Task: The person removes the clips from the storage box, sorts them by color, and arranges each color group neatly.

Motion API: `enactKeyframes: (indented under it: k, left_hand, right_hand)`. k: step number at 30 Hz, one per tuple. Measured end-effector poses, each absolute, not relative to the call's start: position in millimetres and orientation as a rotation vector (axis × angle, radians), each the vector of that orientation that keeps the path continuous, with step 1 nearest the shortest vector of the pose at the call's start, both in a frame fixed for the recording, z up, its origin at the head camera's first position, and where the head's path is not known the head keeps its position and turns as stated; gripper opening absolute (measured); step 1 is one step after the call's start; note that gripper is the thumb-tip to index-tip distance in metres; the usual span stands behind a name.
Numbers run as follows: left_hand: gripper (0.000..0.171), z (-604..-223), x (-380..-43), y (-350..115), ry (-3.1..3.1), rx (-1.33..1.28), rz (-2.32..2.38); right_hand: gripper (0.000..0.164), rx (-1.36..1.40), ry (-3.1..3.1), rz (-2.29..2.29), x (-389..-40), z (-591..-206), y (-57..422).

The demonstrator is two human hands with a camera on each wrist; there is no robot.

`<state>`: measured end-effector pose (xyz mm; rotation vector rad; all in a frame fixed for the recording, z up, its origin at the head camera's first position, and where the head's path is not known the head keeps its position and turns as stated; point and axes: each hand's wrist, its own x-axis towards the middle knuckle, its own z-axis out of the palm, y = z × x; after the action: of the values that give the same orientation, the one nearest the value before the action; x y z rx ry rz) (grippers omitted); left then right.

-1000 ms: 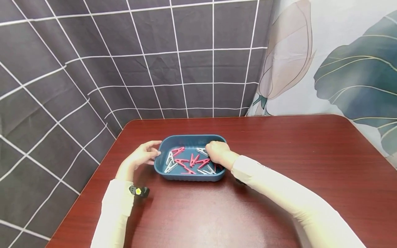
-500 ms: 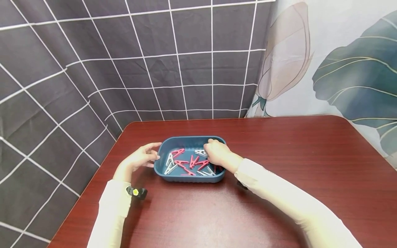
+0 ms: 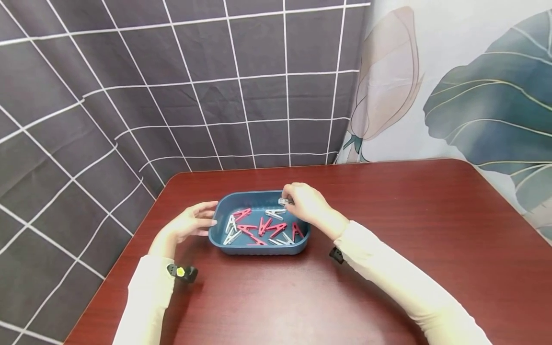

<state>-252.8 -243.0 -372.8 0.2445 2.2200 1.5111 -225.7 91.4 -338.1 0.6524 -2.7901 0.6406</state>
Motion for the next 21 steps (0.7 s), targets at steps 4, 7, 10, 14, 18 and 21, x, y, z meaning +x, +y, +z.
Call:
enactKeyframes:
  k: [4,7,10,14,18,21]
  left_hand:
    - [0.068,-371.9,-250.5,-243.8,2.206,0.235,1.552]
    - [0.067,-372.6,-247.7,-244.2,2.2,0.224,1.578]
    - [0.065,-375.5,-246.0,-244.4,2.197,0.212,1.6]
    - [0.064,-378.5,-246.1,-244.5,2.206,0.199,1.61]
    - [0.064,-377.9,-247.7,-246.0,2.211,0.201,1.605]
    - [0.065,-376.6,-248.7,-246.8,2.203,0.206,1.598]
  right_hand:
    - [0.014,0.604,-2.72,0.741,-226.0,-336.4,99.8]
    - [0.015,0.578,-2.673,0.846,-228.0,-336.1,108.5]
    - [0.014,0.538,-2.648,0.986,-232.8,-336.8,118.4]
    - [0.016,0.443,-2.641,1.152,-242.2,-340.4,134.5]
    - [0.019,0.337,-2.645,1.231,-251.6,-348.0,150.5]
    - [0.02,0.269,-2.658,1.283,-256.2,-354.6,160.7]
